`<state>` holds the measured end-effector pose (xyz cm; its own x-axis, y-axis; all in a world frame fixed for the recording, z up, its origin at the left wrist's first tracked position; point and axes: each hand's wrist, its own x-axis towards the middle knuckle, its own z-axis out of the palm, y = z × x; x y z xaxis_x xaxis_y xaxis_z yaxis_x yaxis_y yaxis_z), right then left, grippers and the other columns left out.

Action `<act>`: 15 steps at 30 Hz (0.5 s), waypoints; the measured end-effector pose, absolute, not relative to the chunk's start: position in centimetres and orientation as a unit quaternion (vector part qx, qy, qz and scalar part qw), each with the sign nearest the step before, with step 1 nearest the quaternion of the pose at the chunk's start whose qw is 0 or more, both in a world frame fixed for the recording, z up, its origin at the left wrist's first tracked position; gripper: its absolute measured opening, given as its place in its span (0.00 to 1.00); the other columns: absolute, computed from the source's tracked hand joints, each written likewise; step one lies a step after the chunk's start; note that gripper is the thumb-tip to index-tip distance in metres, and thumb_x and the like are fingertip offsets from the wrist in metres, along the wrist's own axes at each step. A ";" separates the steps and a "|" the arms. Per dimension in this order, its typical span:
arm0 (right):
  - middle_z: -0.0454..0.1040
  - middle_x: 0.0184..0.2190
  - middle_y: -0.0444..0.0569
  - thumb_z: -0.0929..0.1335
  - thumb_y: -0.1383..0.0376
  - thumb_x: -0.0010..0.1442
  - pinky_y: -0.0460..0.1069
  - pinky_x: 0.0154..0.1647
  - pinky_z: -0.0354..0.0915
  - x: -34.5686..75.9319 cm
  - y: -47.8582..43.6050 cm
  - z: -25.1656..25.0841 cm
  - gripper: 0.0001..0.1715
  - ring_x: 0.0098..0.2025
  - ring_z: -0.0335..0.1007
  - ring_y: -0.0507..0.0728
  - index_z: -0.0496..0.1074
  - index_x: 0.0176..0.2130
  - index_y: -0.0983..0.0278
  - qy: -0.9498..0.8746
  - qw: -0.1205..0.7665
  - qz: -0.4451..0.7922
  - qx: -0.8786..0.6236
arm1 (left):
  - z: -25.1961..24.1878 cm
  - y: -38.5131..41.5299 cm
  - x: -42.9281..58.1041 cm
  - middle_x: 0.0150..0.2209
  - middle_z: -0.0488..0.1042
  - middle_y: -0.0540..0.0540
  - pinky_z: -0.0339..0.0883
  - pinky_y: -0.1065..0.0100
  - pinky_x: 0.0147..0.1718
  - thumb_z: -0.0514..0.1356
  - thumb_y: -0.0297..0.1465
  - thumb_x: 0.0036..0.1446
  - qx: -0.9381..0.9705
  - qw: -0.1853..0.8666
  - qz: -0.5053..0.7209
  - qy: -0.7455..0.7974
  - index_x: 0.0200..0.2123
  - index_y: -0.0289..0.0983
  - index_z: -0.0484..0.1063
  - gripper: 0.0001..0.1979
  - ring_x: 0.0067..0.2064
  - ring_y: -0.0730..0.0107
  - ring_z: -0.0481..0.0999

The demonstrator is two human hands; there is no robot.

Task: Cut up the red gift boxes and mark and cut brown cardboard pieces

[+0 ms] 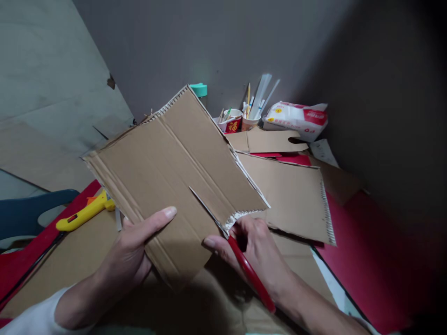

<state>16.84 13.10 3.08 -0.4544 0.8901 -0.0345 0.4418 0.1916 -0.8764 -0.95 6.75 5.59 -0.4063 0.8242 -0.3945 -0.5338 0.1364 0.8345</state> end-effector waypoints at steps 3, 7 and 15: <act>0.61 0.16 0.40 0.74 0.45 0.47 0.49 0.24 0.53 16.9 13.1 3.0 0.29 0.21 0.54 0.51 0.58 0.20 0.58 -0.722 0.263 0.452 -0.453 | 5.4 6.8 -1.1 0.30 0.82 0.46 0.79 0.69 0.25 0.75 0.26 0.38 0.138 0.508 0.648 0.550 0.33 0.37 0.77 0.17 0.31 0.57 0.84; 0.58 0.17 0.37 0.77 0.47 0.46 0.47 0.22 0.49 17.4 13.4 3.3 0.31 0.22 0.51 0.49 0.57 0.21 0.59 -0.722 0.241 0.470 -0.447 | 5.1 7.0 -1.4 0.35 0.83 0.44 0.81 0.69 0.33 0.76 0.27 0.36 0.159 0.511 0.663 0.524 0.38 0.35 0.77 0.23 0.38 0.55 0.84; 0.65 0.28 0.38 0.81 0.51 0.43 0.46 0.28 0.57 19.4 12.5 5.2 0.34 0.27 0.57 0.49 0.59 0.33 0.60 -0.630 0.151 0.686 -0.333 | 6.0 7.2 -2.0 0.39 0.84 0.40 0.82 0.61 0.38 0.75 0.23 0.38 0.147 0.527 0.642 0.537 0.48 0.31 0.75 0.30 0.36 0.56 0.84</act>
